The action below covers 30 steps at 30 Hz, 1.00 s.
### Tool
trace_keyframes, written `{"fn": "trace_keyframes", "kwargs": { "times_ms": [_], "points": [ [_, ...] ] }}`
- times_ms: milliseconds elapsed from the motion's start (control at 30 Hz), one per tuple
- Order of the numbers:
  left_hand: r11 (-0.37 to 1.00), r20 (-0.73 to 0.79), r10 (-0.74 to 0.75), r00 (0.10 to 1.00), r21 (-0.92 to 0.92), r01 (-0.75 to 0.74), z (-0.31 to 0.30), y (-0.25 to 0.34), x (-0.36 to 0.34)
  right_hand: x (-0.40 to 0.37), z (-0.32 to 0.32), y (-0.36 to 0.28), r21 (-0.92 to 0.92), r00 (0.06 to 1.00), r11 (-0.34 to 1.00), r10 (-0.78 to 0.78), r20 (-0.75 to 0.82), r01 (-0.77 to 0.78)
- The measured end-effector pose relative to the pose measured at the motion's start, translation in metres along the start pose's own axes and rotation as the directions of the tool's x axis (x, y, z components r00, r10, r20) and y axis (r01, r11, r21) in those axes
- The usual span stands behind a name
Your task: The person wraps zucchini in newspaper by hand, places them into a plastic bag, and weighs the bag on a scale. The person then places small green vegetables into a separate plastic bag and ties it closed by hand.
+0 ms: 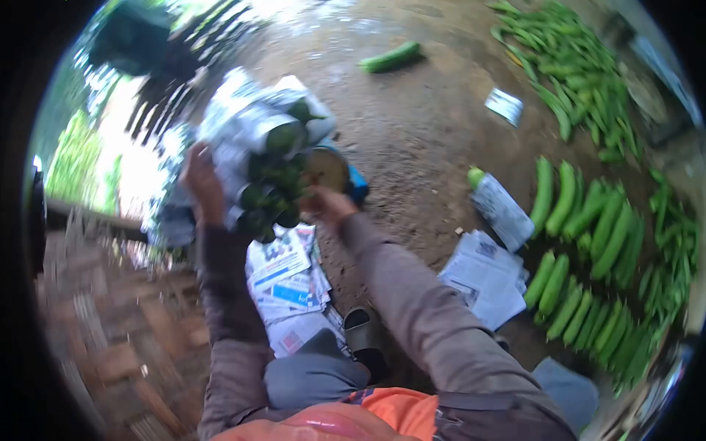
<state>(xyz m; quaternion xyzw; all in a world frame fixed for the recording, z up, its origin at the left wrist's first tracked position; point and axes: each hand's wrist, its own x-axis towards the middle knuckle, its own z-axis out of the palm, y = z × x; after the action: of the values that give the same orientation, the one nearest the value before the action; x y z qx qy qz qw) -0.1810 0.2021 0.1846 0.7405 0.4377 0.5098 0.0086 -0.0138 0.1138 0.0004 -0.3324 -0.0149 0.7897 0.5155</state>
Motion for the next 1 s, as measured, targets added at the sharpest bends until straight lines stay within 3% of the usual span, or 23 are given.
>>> {"fn": "trace_keyframes", "kwargs": {
  "times_ms": [33,67,100,133,167,233,367,433,500,600,633,800,867,967,1000],
  "points": [
    [0.995,0.008,-0.068,0.998,-0.072,0.068,-0.006,-0.001,-0.009,0.015,0.005,0.021,0.063,0.996,0.995,-0.081,-0.035,0.083],
    [0.998,0.053,-0.014,0.998,0.069,0.01,-0.018,0.01,-0.013,0.03,0.006,0.043,0.387,0.911,0.914,-0.256,0.324,0.119],
    [1.0,0.047,-0.015,0.999,0.021,0.014,-0.024,0.017,-0.016,0.037,0.01,0.058,0.476,0.832,0.871,-0.353,0.428,0.125],
    [0.997,0.092,-0.034,0.995,0.065,0.028,-0.037,0.027,-0.021,0.038,0.014,0.075,0.485,0.828,0.861,-0.378,0.413,0.151],
    [0.985,0.119,-0.036,0.992,0.169,0.015,-0.048,0.049,-0.022,0.033,0.025,0.084,0.329,0.924,0.922,-0.294,0.244,0.206],
    [0.992,0.152,-0.07,0.986,0.113,0.053,-0.06,0.079,-0.023,0.01,0.026,0.098,0.084,0.981,0.978,-0.195,0.014,0.193],
    [0.989,0.346,-0.117,0.931,-0.049,0.143,-0.085,0.143,-0.029,-0.056,0.003,0.121,-0.097,0.952,0.95,-0.302,-0.048,0.296],
    [0.938,0.449,-0.153,0.88,-0.214,0.272,-0.102,0.175,-0.04,-0.098,-0.013,0.127,-0.171,0.918,0.912,-0.39,-0.076,0.373],
    [0.869,0.542,-0.145,0.828,-0.33,0.368,-0.116,0.191,-0.054,-0.145,-0.032,0.129,-0.243,0.86,0.852,-0.499,-0.105,0.464],
    [0.913,0.621,-0.044,0.783,-0.292,0.284,-0.135,0.236,-0.074,-0.221,-0.055,0.134,-0.355,0.753,0.743,-0.643,-0.14,0.568],
    [0.839,0.655,-0.01,0.755,-0.406,0.363,-0.138,0.255,-0.083,-0.245,-0.061,0.135,-0.388,0.708,0.698,-0.691,-0.144,0.603],
    [0.774,0.634,0.132,0.762,-0.546,0.32,-0.125,0.307,-0.148,-0.349,-0.108,0.149,-0.515,0.454,0.46,-0.879,-0.146,0.724],
    [0.789,0.632,0.15,0.761,-0.539,0.293,-0.114,0.33,-0.183,-0.387,-0.13,0.156,-0.541,0.368,0.394,-0.916,-0.161,0.743],
    [0.827,0.65,0.052,0.758,-0.453,0.332,-0.091,0.348,-0.244,-0.433,-0.158,0.168,-0.528,0.386,0.472,-0.882,-0.272,0.706],
    [0.797,0.654,0.045,0.755,-0.479,0.368,-0.075,0.338,-0.27,-0.444,-0.162,0.174,-0.678,0.324,0.482,-0.876,-0.357,0.556]
  ]
}}
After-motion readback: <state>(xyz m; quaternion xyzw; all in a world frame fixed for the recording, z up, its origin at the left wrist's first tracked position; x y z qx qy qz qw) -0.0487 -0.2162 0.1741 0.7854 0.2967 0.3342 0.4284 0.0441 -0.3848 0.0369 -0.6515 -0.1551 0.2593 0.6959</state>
